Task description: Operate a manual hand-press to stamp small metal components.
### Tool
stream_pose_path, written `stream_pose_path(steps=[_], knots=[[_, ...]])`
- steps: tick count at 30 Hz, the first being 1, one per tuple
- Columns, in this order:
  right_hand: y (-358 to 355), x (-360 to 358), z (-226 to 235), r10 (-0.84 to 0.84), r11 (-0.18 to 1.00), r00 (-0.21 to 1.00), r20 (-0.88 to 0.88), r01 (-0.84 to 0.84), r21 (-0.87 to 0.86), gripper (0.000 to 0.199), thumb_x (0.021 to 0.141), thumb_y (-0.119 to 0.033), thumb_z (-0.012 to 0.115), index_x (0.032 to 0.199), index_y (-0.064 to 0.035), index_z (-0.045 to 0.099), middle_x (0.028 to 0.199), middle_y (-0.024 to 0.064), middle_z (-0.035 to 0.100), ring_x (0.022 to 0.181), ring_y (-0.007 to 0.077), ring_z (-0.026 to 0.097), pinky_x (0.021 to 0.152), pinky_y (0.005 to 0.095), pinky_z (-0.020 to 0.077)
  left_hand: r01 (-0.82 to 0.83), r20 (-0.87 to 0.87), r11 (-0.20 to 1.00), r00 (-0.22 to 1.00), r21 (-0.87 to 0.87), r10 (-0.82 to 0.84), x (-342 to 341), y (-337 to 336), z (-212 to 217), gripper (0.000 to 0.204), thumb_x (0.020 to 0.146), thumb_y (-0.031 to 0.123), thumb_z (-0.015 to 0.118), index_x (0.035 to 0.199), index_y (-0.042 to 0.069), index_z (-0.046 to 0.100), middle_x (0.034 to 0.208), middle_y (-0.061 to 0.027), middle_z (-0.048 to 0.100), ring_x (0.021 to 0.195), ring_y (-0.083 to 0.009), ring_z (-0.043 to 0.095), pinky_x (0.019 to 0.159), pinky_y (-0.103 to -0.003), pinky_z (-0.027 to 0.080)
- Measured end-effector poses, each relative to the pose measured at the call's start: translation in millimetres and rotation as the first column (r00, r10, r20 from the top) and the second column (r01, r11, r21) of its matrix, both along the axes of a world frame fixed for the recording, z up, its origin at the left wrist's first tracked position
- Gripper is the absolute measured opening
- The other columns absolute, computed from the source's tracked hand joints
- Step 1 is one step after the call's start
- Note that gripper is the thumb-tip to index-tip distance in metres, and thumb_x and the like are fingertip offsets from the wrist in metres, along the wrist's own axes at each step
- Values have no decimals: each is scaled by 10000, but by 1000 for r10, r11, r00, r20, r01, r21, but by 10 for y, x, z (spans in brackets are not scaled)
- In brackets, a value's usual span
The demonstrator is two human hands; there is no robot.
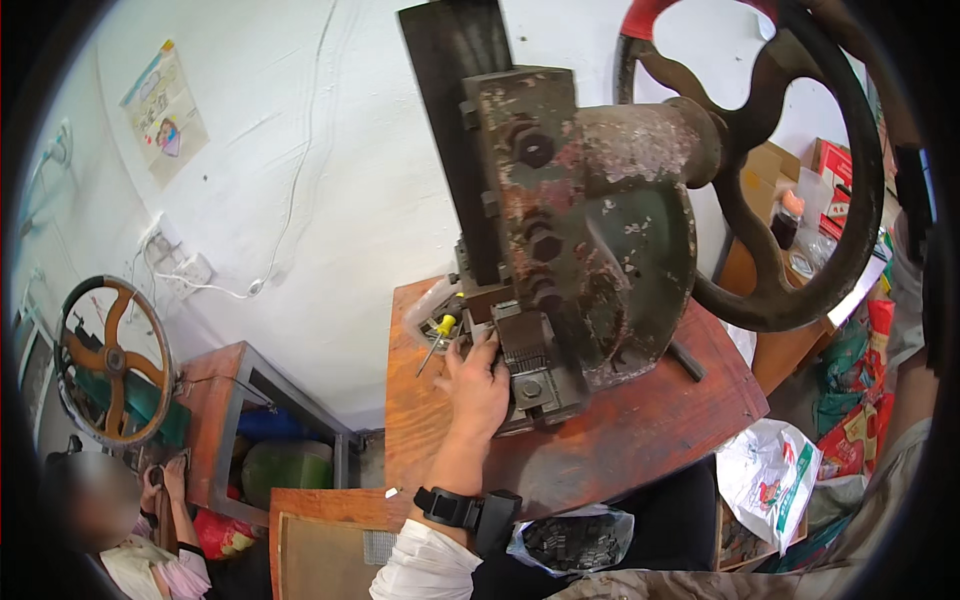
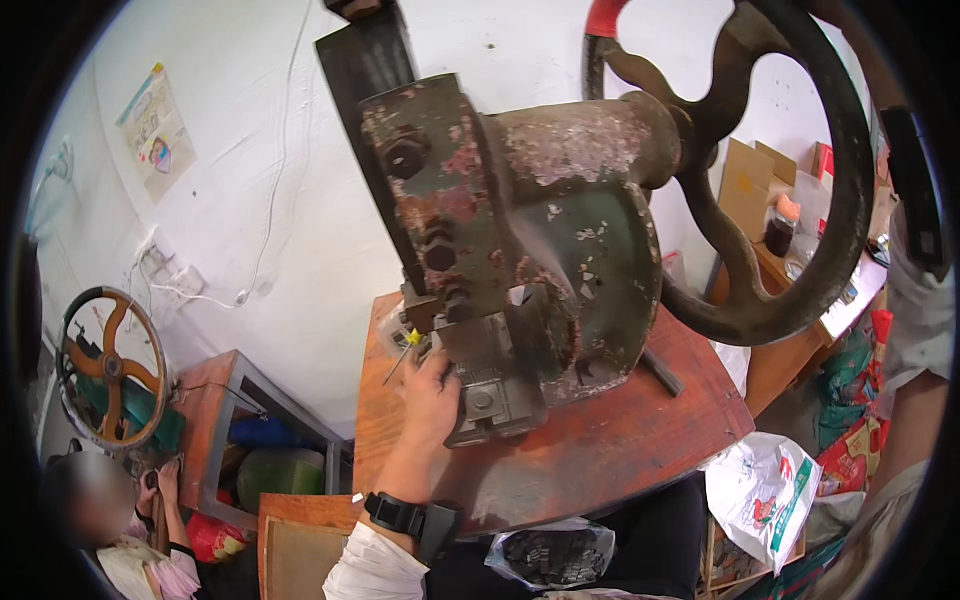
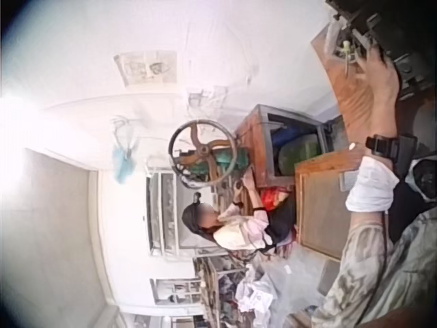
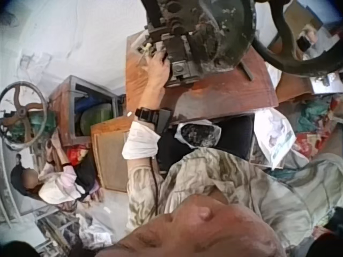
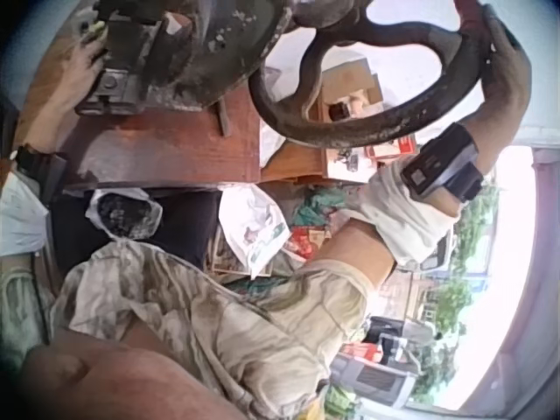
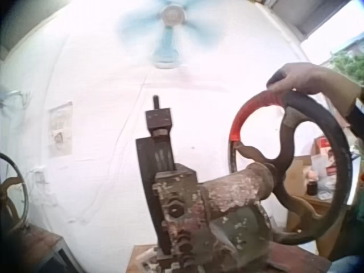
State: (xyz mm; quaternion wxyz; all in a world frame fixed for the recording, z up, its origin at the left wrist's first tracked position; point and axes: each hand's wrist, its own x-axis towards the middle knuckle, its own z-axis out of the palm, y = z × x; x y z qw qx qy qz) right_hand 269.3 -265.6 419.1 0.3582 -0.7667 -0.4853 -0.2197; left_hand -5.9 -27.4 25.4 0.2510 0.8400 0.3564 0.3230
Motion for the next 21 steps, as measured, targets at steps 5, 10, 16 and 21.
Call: stream_pose_path(steps=[5, 10, 16, 21], knots=[[68, 138, -33, 128, 991, 979, -160, -134, -27, 616, 756, -217, 676, 1235, 92, 442, 964, 187, 610, 857, 220, 601, 700, 298, 499, -12, -2, 996, 1000, -85, 12, 8, -10, 60, 414, 804, 118, 531, 1217, 134, 529, 1333, -33, 463, 1290, -383, 248, 965, -702, 93], [25, 168, 44, 355, 931, 871, -339, -300, 206, 491, 783, -193, 660, 1139, 110, 511, 879, 164, 623, 748, 208, 614, 642, 303, 502, 140, 205, 978, 973, -157, -106, 4, 155, -173, 401, 827, 139, 532, 1228, 140, 514, 1319, -73, 463, 1283, -365, 271, 957, -701, 119], [315, 359, -26, 225, 951, 857, -464, -296, -85, 249, 872, -179, 588, 1033, 11, 592, 902, 126, 631, 830, 226, 631, 742, 298, 537, -43, -52, 990, 998, -136, 36, -59, 60, 9, 415, 847, 171, 500, 1261, 156, 477, 1359, -94, 401, 1286, -359, 278, 946, -724, 119], [-190, -38, 80, 48, 998, 912, -408, -62, -20, 247, 820, -142, 607, 976, 49, 610, 910, 143, 631, 787, 221, 622, 727, 261, 501, 134, -70, 986, 987, -102, -142, 145, 0, -38, 440, 878, 209, 426, 1317, 170, 429, 1409, 33, 359, 1292, -363, 273, 911, -765, 113]])
